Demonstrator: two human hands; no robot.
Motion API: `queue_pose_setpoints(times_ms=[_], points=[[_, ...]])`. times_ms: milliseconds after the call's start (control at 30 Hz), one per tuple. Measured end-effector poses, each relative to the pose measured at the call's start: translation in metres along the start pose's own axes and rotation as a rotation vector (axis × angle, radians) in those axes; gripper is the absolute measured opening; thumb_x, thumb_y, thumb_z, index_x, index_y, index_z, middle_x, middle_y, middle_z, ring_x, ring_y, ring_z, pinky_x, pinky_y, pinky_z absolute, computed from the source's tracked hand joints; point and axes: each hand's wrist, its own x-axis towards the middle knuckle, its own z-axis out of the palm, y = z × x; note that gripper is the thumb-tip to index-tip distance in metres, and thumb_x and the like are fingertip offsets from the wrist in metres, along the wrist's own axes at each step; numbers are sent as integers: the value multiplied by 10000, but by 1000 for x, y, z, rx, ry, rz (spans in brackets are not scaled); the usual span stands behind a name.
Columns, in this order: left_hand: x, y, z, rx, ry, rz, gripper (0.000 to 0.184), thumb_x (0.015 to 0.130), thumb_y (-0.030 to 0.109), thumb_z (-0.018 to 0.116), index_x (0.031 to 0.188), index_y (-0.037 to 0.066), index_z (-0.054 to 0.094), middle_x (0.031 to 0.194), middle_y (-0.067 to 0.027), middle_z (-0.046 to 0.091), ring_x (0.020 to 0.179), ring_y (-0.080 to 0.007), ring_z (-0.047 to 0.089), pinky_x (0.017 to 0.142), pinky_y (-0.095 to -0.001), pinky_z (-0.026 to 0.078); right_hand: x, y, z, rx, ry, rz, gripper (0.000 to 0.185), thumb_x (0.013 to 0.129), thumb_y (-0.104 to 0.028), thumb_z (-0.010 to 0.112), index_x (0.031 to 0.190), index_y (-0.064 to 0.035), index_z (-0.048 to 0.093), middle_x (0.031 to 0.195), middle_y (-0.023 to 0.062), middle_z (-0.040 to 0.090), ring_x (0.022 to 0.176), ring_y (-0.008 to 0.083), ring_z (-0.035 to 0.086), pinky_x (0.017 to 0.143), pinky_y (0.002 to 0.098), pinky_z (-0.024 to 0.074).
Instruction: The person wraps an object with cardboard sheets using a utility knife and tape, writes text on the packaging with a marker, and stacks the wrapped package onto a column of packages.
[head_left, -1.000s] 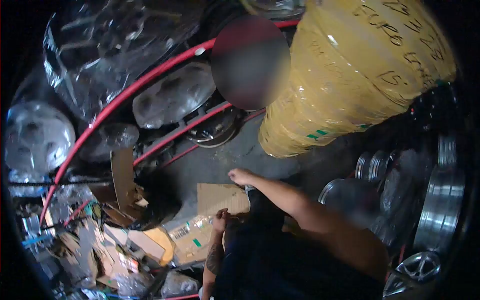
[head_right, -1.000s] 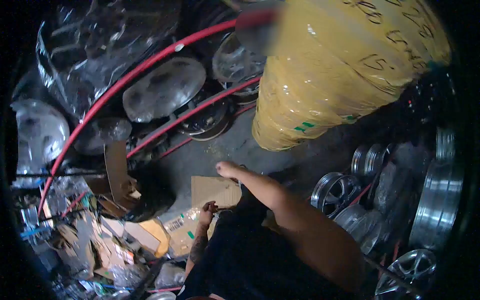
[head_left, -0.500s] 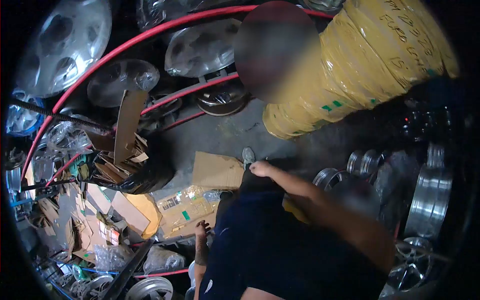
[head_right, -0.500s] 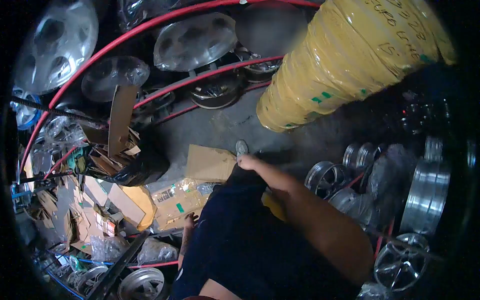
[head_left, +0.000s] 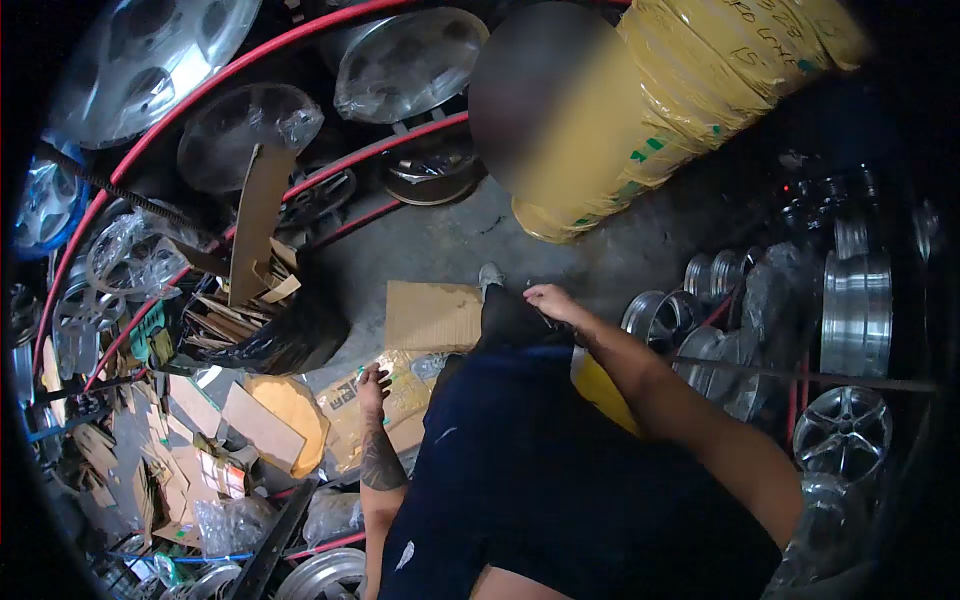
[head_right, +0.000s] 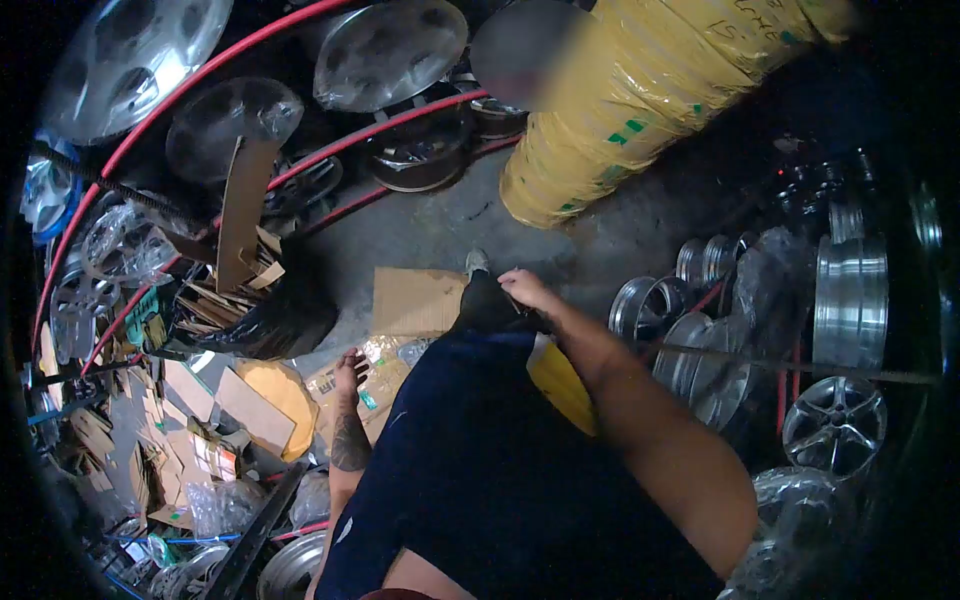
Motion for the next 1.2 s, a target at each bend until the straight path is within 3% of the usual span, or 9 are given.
queue_pose_setpoints(times_ms=[67,167,300,467,767,900,1067,1167,1200], points=[[-6,-17,-21,-11,5,-30,419,1021,432,575,1301,122,615,1146,-86,732,894,-226,679,761,-394,511,-25,-14,-16,34,-46,137,339,997,-252,608,1261,-70,717,1122,128,766,1051,213,701,942,366,538],[-6,-70,-52,23,-16,-114,512,990,528,596,1288,111,586,1162,-102,713,947,-254,668,772,-426,510,-20,109,0,2,-99,17,347,998,-280,625,1247,-57,721,1046,109,762,879,227,672,780,414,537],[-14,-138,-79,161,-44,-198,459,1007,474,596,1297,118,584,1129,-119,737,833,-254,691,677,-423,515,-77,157,11,98,-62,357,314,930,-236,610,1103,-10,742,1007,167,741,916,296,699,812,442,553],[-21,-158,-67,107,-22,-304,384,1019,409,576,1291,139,591,1117,-78,746,831,-231,686,698,-400,492,-120,91,12,29,-23,348,317,877,-234,646,1096,-24,737,1036,194,742,940,323,715,830,453,558],[-34,-104,-18,-109,-6,-82,410,1026,423,573,1323,143,612,1097,-54,738,817,-189,685,659,-356,498,-8,93,-2,-380,-241,58,337,873,-267,674,1136,-64,726,1055,196,747,929,315,712,819,433,546],[-45,-111,-18,-250,82,-84,323,1036,426,571,1191,148,627,1011,-25,717,795,-173,666,647,-345,486,43,80,-15,-476,-258,-185,348,871,-282,686,1154,-81,721,1063,197,749,925,311,711,814,424,541],[-48,-182,-29,-218,81,-270,319,1032,423,570,1215,163,600,962,-29,700,790,-197,657,648,-359,481,37,3,-24,-201,-320,68,330,828,-267,701,1090,-69,740,1045,214,750,900,334,722,797,437,543],[-38,-224,-21,-287,47,-357,406,1027,422,572,1310,132,590,1000,-56,709,775,-225,669,659,-378,499,69,79,-11,-630,-307,-48,333,830,-283,701,1064,-49,741,1049,231,742,926,335,724,797,441,540],[-32,-217,-16,-231,24,-361,416,1030,425,566,1324,131,586,1028,-62,713,789,-228,674,674,-390,504,66,71,-10,-483,-360,45,286,906,-206,614,1089,-37,755,1054,237,748,903,334,747,780,448,566]])
